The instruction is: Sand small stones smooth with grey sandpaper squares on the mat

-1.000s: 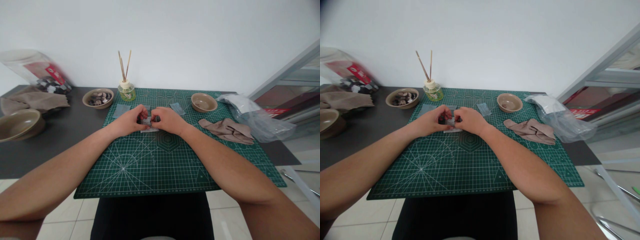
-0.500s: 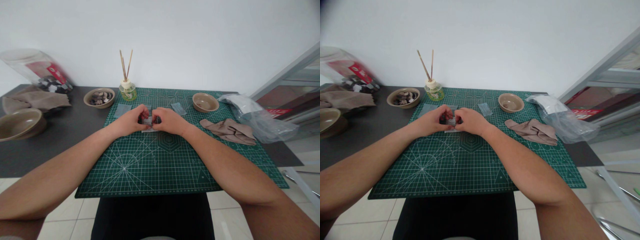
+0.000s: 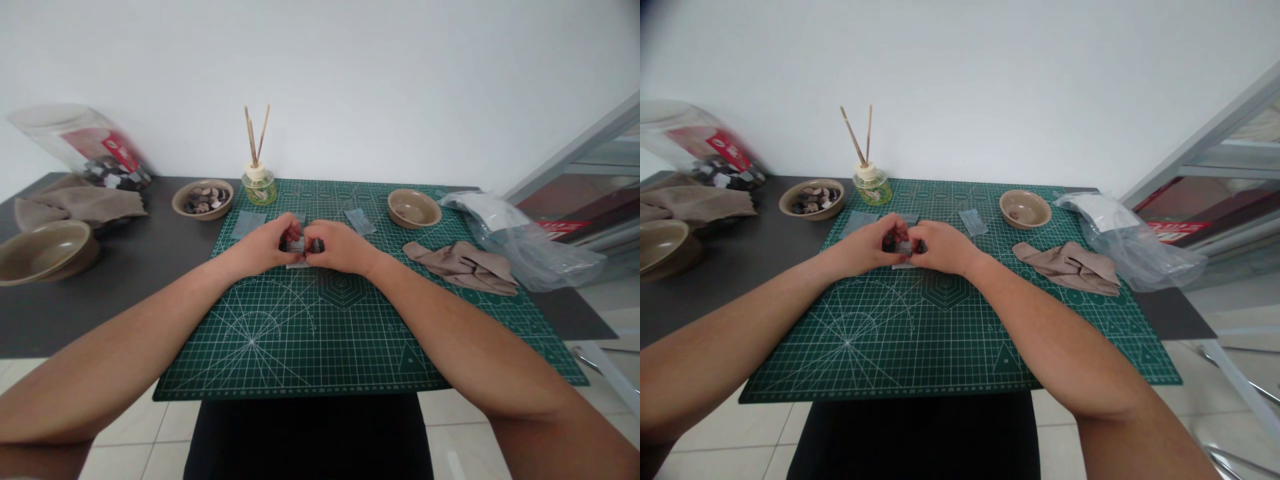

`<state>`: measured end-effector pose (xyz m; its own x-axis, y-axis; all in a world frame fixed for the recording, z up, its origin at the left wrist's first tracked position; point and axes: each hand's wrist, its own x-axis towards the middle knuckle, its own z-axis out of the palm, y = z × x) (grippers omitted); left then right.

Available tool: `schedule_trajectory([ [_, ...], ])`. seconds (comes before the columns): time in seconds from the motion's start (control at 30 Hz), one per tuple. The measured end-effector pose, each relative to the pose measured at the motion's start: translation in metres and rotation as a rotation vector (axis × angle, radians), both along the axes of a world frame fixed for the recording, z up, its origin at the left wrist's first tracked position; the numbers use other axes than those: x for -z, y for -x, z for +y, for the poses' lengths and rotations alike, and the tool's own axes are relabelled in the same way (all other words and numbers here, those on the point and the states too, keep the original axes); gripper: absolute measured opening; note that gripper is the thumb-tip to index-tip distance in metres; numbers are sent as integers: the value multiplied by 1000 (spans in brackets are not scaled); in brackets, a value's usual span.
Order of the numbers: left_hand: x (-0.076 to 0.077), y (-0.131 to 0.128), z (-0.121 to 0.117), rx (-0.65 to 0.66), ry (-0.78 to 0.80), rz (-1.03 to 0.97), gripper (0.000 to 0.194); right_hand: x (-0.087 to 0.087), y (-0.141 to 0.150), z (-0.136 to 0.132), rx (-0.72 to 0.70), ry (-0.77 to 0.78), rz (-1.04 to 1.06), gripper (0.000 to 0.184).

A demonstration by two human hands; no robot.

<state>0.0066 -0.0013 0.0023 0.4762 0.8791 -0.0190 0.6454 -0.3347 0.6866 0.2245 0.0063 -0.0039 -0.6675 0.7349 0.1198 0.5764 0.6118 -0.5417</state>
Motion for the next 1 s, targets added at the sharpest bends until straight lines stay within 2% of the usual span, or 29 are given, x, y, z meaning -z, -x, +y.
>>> schedule_trajectory([
  [0.23, 1, -1, 1, 12, -10, 9, 40, 3, 1, 0, 62, -27, 4, 11],
  [0.5, 3, 1, 2, 16, -16, 9, 42, 8, -2, 6, -10, -32, 61, 9],
  [0.63, 2, 0, 2, 14, -12, 18, 40, 6, -2, 4, -33, -11, 59, 13],
  [0.8, 0, -1, 0, 8, -9, 32, 39, 4, -1, 1, 22, -32, 23, 20],
  [1.0, 1, -1, 1, 21, -8, 15, 39, 6, -1, 4, 51, -54, 19, 10],
])
